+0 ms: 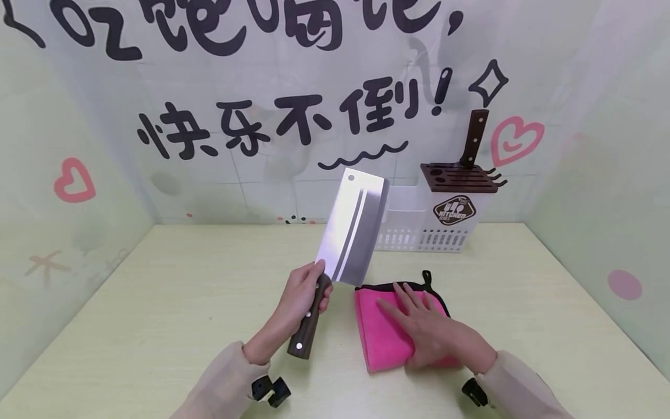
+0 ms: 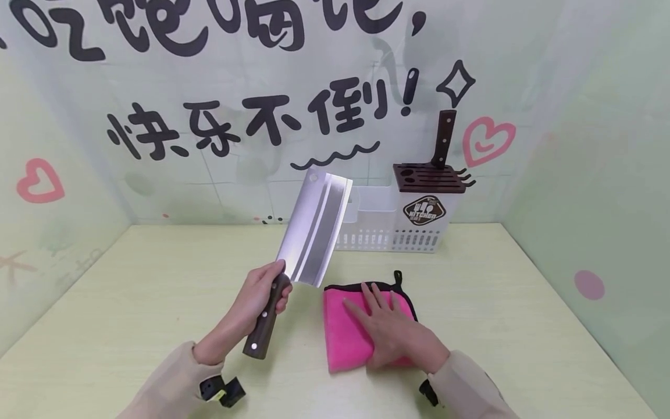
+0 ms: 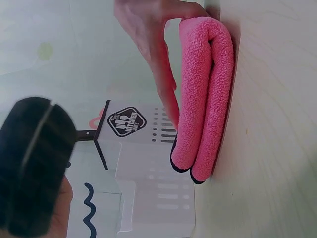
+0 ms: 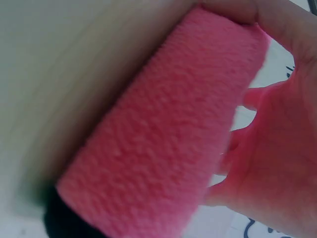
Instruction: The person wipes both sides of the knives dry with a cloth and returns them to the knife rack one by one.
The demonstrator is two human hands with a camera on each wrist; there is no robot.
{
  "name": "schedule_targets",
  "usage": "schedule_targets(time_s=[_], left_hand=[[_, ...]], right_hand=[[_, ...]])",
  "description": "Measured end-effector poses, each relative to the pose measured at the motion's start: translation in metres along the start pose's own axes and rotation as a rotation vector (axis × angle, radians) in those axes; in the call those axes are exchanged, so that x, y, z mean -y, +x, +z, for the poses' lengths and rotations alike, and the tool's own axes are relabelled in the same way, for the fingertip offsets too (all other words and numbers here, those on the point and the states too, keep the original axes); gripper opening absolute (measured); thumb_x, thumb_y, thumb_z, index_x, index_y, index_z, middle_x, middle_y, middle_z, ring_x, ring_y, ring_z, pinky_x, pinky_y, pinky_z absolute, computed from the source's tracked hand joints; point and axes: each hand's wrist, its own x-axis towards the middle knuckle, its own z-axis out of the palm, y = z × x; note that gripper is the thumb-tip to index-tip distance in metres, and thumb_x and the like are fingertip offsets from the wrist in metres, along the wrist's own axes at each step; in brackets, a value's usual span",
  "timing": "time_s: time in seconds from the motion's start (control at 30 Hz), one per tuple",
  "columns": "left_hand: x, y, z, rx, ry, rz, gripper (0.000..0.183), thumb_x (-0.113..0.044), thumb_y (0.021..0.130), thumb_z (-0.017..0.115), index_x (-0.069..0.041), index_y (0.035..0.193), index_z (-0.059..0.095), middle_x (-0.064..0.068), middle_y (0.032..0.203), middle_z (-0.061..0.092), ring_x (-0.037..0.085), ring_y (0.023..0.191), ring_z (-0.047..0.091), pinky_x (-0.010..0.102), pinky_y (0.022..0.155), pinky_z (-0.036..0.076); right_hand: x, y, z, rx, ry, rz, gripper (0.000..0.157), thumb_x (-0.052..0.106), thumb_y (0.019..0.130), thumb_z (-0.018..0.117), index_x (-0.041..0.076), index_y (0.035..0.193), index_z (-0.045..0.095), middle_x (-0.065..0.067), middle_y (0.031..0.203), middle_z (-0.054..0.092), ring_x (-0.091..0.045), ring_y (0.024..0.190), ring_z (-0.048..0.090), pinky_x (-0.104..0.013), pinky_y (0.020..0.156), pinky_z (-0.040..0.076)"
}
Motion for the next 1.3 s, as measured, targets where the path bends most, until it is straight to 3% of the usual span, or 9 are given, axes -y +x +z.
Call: schedule_targets(time_s=[0.1,0.2,0.33,0.47,0.7,0.87,1.07,1.3], left_hand=[[0.0,0.001,0.0,0.005,0.004,0.005,0.034,-0.025,0.097,0.034,0.0,0.076,0.044,0.003,0.055,0.046,0.009,0.04,0.04,0.02,0.039,0.037],[0.0,0.001,0.001,0.006,0.008,0.008,0.034,-0.025,0.097,0.034,0.0,0.076,0.044,0.003,0.055,0.046,0.009,0.04,0.04,0.02,0.039,0.037],[-0.001,0.003,0.002,0.003,0.008,0.006,0.034,-0.026,0.097,0.034,0.0,0.076,0.044,0.003,0.055,0.046,0.009,0.04,0.04,0.02,0.04,0.037],[-0.001,0.004,0.003,0.007,0.009,0.001,0.034,-0.026,0.097,0.034,-0.001,0.077,0.045,0.003,0.056,0.046,0.009,0.041,0.04,0.02,0.041,0.037],[0.0,0.005,0.003,0.004,0.012,0.005,0.035,-0.028,0.096,0.034,-0.001,0.077,0.045,0.003,0.056,0.046,0.01,0.041,0.04,0.02,0.041,0.037],[0.001,0.006,0.003,0.0,0.007,0.005,0.035,-0.027,0.096,0.035,-0.001,0.075,0.044,0.003,0.055,0.046,0.01,0.04,0.04,0.02,0.041,0.037],[0.001,0.005,0.002,0.0,0.0,0.005,0.035,-0.026,0.096,0.035,-0.001,0.075,0.044,0.003,0.055,0.046,0.009,0.04,0.04,0.02,0.04,0.037],[0.002,0.005,0.001,-0.004,-0.005,0.0,0.035,-0.026,0.096,0.035,0.0,0.075,0.044,0.003,0.055,0.046,0.009,0.04,0.04,0.02,0.04,0.037]], right_hand=[[-0.001,0.004,0.001,0.056,0.029,0.026,0.099,0.029,0.058,0.072,0.007,0.139,0.021,-0.029,0.141,0.014,-0.046,0.128,0.015,-0.062,0.097,0.02],[-0.001,0.007,0.003,0.058,0.024,0.036,0.095,0.025,0.059,0.07,0.007,0.139,0.023,-0.029,0.141,0.015,-0.045,0.127,0.019,-0.061,0.096,0.024],[-0.001,0.013,0.007,-0.005,-0.056,0.034,0.088,0.019,0.059,0.067,0.005,0.136,0.029,-0.029,0.136,0.024,-0.047,0.121,0.028,-0.06,0.092,0.03],[-0.003,0.019,0.01,-0.09,-0.134,0.021,0.085,0.017,0.058,0.067,0.001,0.133,0.032,-0.023,0.126,0.037,-0.039,0.111,0.039,-0.053,0.084,0.039],[-0.01,0.028,0.009,-0.218,-0.176,-0.036,0.071,0.011,0.056,0.066,-0.006,0.12,0.041,-0.015,0.109,0.048,-0.03,0.095,0.044,-0.046,0.078,0.043],[-0.013,0.032,0.004,-0.235,-0.188,-0.045,0.059,0.003,0.058,0.064,-0.004,0.113,0.046,-0.013,0.1,0.055,-0.029,0.091,0.052,-0.041,0.082,0.044],[-0.014,0.03,0.002,-0.25,-0.133,-0.018,0.06,0.0,0.059,0.064,0.003,0.115,0.045,-0.005,0.09,0.045,-0.015,0.069,0.046,-0.028,0.064,0.043],[-0.012,0.026,0.0,-0.288,-0.159,-0.057,0.058,0.008,0.065,0.064,0.002,0.119,0.045,-0.006,0.095,0.05,-0.017,0.078,0.049,-0.031,0.067,0.045]])
